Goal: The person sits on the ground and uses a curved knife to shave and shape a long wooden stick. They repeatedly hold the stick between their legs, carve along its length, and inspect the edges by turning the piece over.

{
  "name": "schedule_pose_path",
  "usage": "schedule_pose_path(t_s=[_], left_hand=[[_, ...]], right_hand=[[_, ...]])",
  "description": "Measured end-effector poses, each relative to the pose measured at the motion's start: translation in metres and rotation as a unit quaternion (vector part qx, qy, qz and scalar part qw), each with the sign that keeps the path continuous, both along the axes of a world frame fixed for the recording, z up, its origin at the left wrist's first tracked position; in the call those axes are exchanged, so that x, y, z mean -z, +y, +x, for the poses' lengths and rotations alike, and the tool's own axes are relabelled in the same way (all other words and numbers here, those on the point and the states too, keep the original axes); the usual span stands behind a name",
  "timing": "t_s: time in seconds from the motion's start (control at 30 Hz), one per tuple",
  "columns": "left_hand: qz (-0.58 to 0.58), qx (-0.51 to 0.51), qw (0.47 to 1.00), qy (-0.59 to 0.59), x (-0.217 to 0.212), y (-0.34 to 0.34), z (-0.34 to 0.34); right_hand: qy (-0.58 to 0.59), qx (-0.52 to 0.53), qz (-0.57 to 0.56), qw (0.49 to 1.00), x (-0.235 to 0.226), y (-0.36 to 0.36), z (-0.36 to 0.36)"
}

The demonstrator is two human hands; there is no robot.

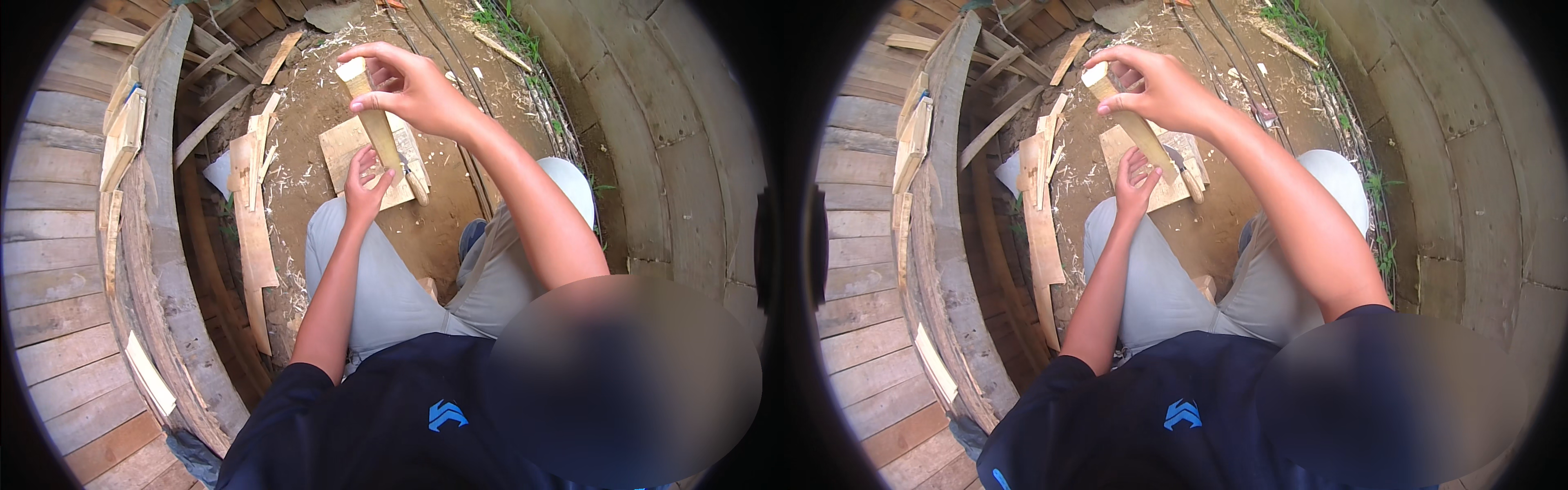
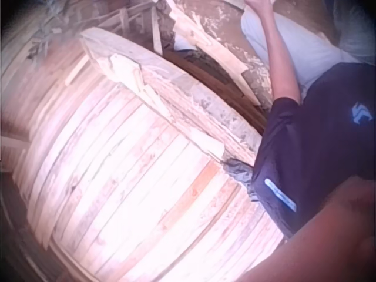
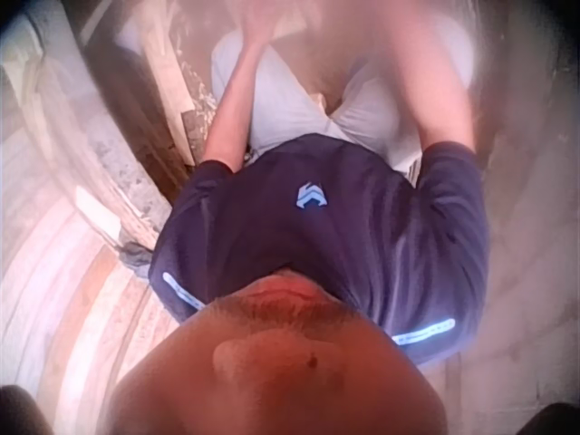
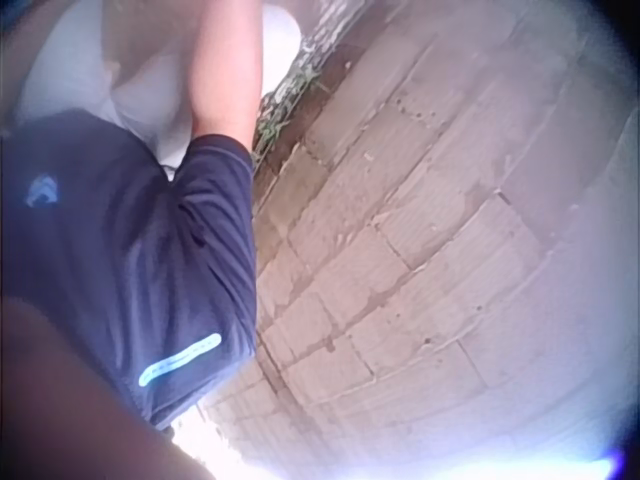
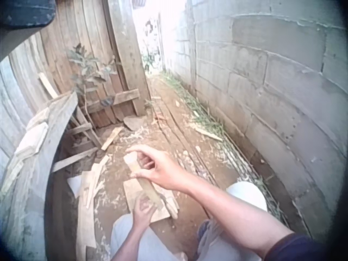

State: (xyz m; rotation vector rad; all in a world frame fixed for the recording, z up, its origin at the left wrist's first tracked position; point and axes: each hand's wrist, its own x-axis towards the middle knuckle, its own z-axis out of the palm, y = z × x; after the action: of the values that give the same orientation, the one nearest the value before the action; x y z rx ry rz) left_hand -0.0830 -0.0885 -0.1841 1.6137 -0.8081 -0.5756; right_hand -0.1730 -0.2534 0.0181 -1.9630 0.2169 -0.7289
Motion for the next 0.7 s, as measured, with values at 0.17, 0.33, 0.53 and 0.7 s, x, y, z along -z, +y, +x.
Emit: schedule_pose_path(t_s=[0.17, 0.33, 0.53, 0.7], left_hand=[[-0.061, 0.047, 0.997, 0.005, -0.038, -0.015, 0.010], [-0.071, 0.067, 0.994, 0.048, -0.048, -0.023, 0.018], [-0.099, 0.029, 0.994, 0.035, -0.043, -0.023, 0.014], [-0.106, 0.051, 0.992, 0.049, -0.041, -0.020, 0.016]], right_hand=[[0.002, 0.023, 0.000, 1.000, 0.000, -0.001, 0.002], [0.022, 0.027, 0.011, 0.999, 0.006, -0.005, 0.003], [0.017, 0.016, -0.016, 1.000, 0.006, 0.000, 0.003], [0.045, -0.008, -0.028, 0.999, 0.003, 0.001, -0.002]])
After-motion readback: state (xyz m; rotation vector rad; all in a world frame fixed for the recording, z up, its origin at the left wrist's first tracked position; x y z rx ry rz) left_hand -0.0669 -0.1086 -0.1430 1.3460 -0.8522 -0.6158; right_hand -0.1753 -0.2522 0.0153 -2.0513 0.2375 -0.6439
